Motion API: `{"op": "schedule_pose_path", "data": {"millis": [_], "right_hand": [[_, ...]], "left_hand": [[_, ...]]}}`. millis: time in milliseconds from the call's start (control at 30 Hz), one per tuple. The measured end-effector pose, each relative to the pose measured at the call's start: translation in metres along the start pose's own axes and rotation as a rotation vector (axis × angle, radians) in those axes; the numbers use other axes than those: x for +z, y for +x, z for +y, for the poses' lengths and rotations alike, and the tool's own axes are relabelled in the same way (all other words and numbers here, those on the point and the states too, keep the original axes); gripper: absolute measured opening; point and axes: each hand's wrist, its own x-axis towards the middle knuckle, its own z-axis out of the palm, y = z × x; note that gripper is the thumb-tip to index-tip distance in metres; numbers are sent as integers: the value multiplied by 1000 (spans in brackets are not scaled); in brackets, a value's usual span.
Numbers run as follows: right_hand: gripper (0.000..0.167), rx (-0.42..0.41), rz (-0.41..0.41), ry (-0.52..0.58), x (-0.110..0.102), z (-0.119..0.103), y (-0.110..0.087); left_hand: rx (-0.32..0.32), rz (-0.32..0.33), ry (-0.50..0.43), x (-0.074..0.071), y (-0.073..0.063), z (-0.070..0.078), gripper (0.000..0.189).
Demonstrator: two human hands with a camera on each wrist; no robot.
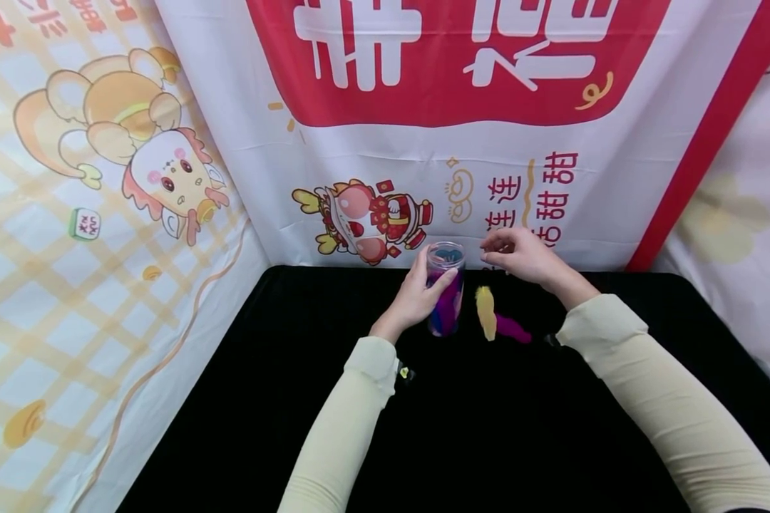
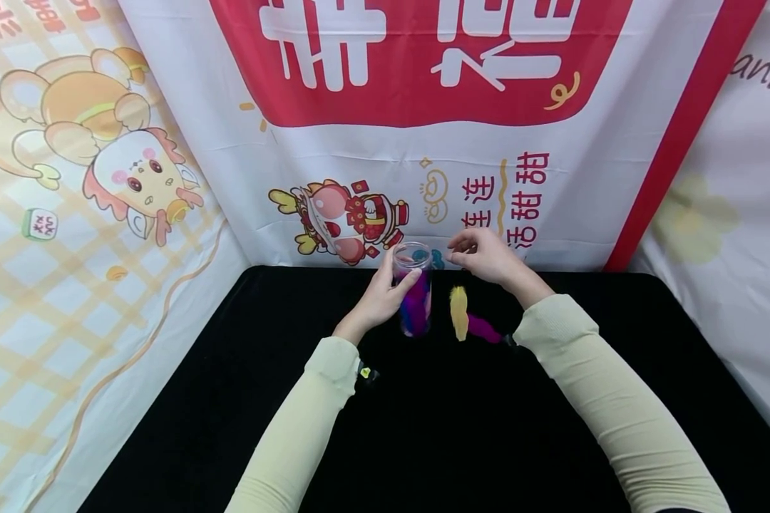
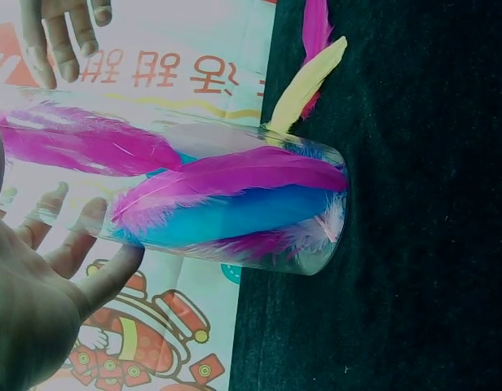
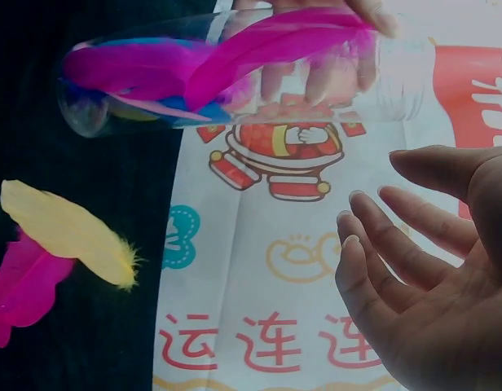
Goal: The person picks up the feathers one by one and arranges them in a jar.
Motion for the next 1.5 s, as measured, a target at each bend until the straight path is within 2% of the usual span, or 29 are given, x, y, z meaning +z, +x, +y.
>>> {"op": "schedule_pose_path", "data": {"millis": [233, 700, 900, 1167, 1367, 1500], "right_hand": [[28, 19, 15, -14, 4, 12, 4], [34, 76, 21, 47, 21, 39, 13], [38, 109, 7, 20, 25, 53, 19], [38, 87, 31, -36, 31, 74, 28], [41, 83, -8, -13, 37, 84, 34], [41, 84, -40, -37, 43, 91, 35]], "left_hand": [[7, 3, 3, -1, -1, 2, 78], [2, -16, 5, -1, -4, 1, 80], [7, -13, 2, -1, -2, 0, 78], [1, -14, 4, -1, 0, -2, 80], [-3, -13, -2, -2, 0, -1, 79], [0, -12, 1, -1, -1, -2, 78]]}}
